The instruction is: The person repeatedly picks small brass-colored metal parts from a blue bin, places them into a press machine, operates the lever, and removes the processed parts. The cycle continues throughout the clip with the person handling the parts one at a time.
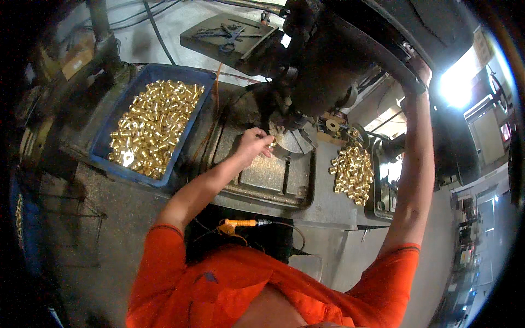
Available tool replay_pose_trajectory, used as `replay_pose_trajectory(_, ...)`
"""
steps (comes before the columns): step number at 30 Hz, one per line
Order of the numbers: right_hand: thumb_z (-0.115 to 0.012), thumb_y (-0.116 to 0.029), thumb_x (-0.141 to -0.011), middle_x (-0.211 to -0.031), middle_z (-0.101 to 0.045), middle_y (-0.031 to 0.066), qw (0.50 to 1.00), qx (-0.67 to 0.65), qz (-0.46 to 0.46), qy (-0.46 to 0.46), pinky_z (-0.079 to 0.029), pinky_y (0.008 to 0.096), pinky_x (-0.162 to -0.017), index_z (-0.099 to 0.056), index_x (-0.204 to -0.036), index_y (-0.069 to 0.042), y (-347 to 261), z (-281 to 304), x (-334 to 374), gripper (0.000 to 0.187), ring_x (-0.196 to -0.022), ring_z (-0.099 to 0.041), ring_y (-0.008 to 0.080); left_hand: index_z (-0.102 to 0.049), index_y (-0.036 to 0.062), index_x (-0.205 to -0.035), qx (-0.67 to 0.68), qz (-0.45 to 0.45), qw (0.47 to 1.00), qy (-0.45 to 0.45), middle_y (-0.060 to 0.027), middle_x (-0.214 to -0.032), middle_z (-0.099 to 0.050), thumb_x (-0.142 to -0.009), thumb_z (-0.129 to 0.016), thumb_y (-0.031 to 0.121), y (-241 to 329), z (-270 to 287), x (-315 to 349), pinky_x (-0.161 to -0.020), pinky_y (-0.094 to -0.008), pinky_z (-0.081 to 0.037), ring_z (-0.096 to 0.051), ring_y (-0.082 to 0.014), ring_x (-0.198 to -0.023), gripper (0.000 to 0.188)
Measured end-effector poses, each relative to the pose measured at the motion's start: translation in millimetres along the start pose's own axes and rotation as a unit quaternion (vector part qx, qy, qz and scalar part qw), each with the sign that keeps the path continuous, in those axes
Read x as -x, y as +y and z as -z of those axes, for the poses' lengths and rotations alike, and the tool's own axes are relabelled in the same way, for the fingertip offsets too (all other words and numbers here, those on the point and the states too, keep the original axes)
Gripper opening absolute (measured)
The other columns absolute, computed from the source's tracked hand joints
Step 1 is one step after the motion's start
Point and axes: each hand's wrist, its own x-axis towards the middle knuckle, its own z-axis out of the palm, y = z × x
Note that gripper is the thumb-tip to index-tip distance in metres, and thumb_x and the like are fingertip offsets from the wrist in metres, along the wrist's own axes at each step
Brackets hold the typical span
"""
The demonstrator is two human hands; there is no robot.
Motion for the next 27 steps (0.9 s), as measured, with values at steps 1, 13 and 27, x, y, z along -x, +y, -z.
replay_pose_trajectory(1, -0.057, -0.025, -0.081, -0.095, -0.056, 0.0114, 0.997, 0.058, -0.035, 0.027, -0.046, 0.0309, -0.069, -0.053, -0.106, -0.001, -12, -1, 3, 0.035, -0.079, -0.055, 0.0217, -0.050, -0.0064, -0.088, -0.006, -0.003, 1.000, 0.002, -0.0144, -0.073, -0.057, -0.080, -0.061, 0.014, 0, -1, 0, -0.046, -0.0305, -0.051, -0.062, -0.0228, -0.060, 0.025)
replay_pose_trajectory(13, -0.039, 0.003, -0.070, -0.061, -0.041, 0.0094, 0.965, -0.140, 0.221, 0.021, -0.035, 0.0587, -0.091, -0.028, -0.060, -0.007, 27, 59, 262, 0.018, -0.088, -0.055, 0.0396, -0.046, -0.0088, -0.095, -0.008, 0.008, 1.000, 0.000, -0.0176, -0.077, -0.057, -0.078, -0.063, 0.013, -4, 1, -2, -0.048, -0.0324, -0.049, -0.062, -0.0240, -0.058, 0.033)
replay_pose_trajectory(27, -0.051, -0.019, -0.086, -0.072, -0.057, 0.0080, 0.976, 0.050, 0.210, 0.029, -0.045, 0.0349, -0.069, -0.050, -0.071, -0.002, -28, 68, 161, 0.022, -0.065, -0.053, 0.0166, -0.051, -0.0045, -0.099, -0.120, -0.080, 0.988, 0.055, -0.0137, -0.078, -0.060, -0.078, -0.063, 0.014, 3, -3, 15, -0.063, -0.0357, -0.049, -0.063, -0.0225, -0.063, 0.030)
